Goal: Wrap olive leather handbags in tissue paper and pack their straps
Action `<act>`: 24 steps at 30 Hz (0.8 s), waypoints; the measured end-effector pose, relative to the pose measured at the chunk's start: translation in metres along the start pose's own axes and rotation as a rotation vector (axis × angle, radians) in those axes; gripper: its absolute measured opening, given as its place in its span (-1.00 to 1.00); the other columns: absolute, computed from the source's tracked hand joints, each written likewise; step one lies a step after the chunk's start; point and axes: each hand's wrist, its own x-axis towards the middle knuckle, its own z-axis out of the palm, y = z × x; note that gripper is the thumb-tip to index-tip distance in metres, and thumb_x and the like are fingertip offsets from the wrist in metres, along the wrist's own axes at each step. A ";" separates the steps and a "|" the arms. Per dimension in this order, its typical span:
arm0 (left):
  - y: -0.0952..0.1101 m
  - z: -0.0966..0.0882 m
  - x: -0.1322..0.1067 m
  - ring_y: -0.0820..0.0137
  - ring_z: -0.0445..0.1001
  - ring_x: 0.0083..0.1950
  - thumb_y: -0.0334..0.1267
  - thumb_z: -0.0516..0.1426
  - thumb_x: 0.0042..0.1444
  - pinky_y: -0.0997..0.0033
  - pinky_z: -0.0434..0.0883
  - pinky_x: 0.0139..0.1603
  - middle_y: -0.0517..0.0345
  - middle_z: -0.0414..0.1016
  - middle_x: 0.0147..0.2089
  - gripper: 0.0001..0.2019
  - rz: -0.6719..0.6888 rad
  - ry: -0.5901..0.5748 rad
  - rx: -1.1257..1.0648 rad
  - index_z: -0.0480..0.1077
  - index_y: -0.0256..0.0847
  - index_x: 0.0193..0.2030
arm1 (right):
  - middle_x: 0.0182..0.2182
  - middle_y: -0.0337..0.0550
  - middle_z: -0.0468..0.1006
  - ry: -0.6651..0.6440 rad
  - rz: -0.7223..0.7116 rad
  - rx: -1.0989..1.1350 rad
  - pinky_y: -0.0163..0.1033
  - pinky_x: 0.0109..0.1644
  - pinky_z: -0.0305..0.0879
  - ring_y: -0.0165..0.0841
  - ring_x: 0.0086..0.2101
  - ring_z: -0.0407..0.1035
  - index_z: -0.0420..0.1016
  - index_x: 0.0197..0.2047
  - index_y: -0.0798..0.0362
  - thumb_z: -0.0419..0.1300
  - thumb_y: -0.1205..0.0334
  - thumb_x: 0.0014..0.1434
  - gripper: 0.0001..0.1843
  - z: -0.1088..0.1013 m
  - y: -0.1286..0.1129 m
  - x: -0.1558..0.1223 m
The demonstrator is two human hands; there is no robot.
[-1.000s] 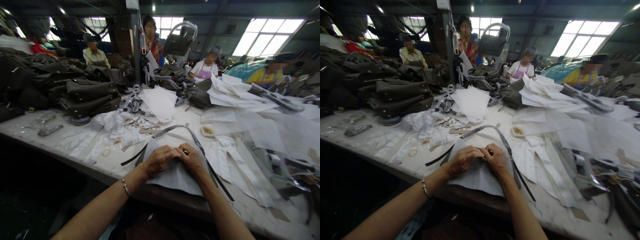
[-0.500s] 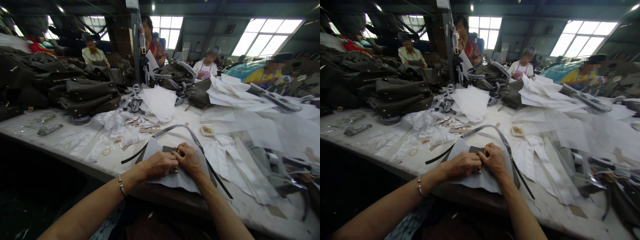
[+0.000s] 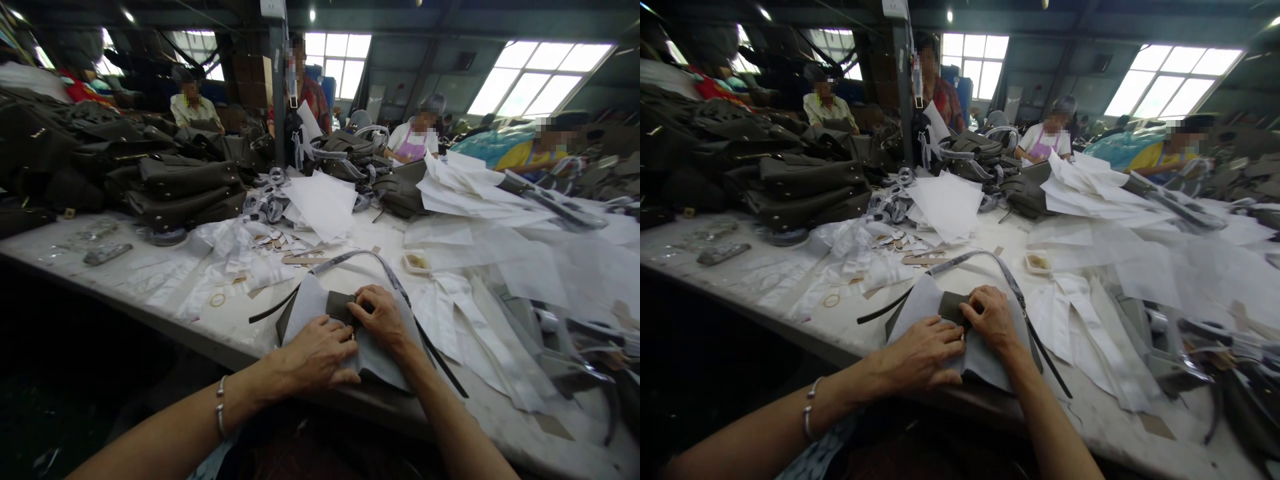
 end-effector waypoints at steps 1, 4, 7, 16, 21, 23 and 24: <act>0.001 0.000 0.000 0.20 0.46 0.03 0.10 0.15 0.21 0.19 0.33 0.06 0.03 0.49 0.05 -0.62 -0.004 0.000 0.010 0.40 -0.18 -0.07 | -0.27 -0.14 0.56 0.003 -0.020 0.032 -0.11 0.08 0.25 -0.25 -0.15 0.42 0.46 -0.44 -0.02 0.23 0.14 0.17 -0.82 -0.006 -0.004 0.002; 0.007 0.000 -0.003 0.19 0.43 0.06 0.08 0.17 0.20 0.16 0.30 0.10 0.00 0.44 0.11 -0.60 -0.008 0.025 0.057 0.38 -0.18 -0.01 | -0.24 -0.15 0.58 -0.113 -0.057 0.165 -0.15 0.03 0.30 -0.27 -0.17 0.44 0.55 -0.34 -0.03 0.21 0.17 0.18 -0.88 -0.029 -0.021 0.004; 0.012 0.004 -0.008 0.14 0.39 0.10 0.08 0.21 0.16 0.12 0.28 0.11 -0.06 0.40 0.15 -0.51 -0.022 0.040 0.122 0.33 -0.21 0.08 | -0.32 -0.23 0.59 -0.392 -0.068 0.242 -0.25 -0.10 0.35 -0.34 -0.28 0.47 0.62 -0.30 -0.06 0.17 0.27 0.19 -0.83 -0.044 -0.034 -0.004; 0.013 0.013 -0.012 0.21 0.39 0.03 -0.04 0.22 0.19 0.22 0.29 0.03 0.03 0.44 0.03 -0.56 -0.040 0.022 0.105 0.30 -0.24 0.09 | -0.28 -0.20 0.54 -0.565 -0.158 0.137 -0.30 -0.13 0.34 -0.36 -0.27 0.46 0.64 -0.12 -0.13 0.10 0.30 0.26 -0.70 -0.034 -0.019 -0.025; 0.008 0.014 -0.010 0.23 0.41 -0.01 -0.04 0.23 0.18 0.22 0.29 -0.01 0.08 0.47 -0.01 -0.57 -0.015 0.008 0.085 0.31 -0.24 0.08 | -0.37 -0.25 0.47 -0.630 -0.289 -0.026 -0.35 -0.30 0.23 -0.41 -0.39 0.39 0.63 -0.24 -0.09 0.02 0.35 0.30 -0.66 -0.037 -0.023 -0.014; 0.007 0.015 -0.010 0.25 0.42 -0.03 -0.04 0.25 0.16 0.23 0.29 -0.01 0.10 0.48 -0.03 -0.57 -0.013 0.007 0.068 0.32 -0.23 0.05 | -0.35 -0.25 0.47 -0.657 -0.355 -0.053 -0.36 -0.32 0.20 -0.42 -0.39 0.37 0.61 -0.28 -0.06 0.00 0.39 0.30 -0.65 -0.039 -0.025 -0.009; 0.007 0.014 -0.010 0.26 0.42 -0.04 -0.03 0.26 0.15 0.24 0.29 0.00 0.10 0.48 -0.03 -0.57 -0.012 0.006 0.060 0.33 -0.23 0.04 | -0.33 -0.25 0.47 -0.671 -0.388 -0.060 -0.36 -0.32 0.18 -0.43 -0.39 0.36 0.59 -0.29 -0.03 -0.01 0.42 0.30 -0.65 -0.039 -0.025 -0.008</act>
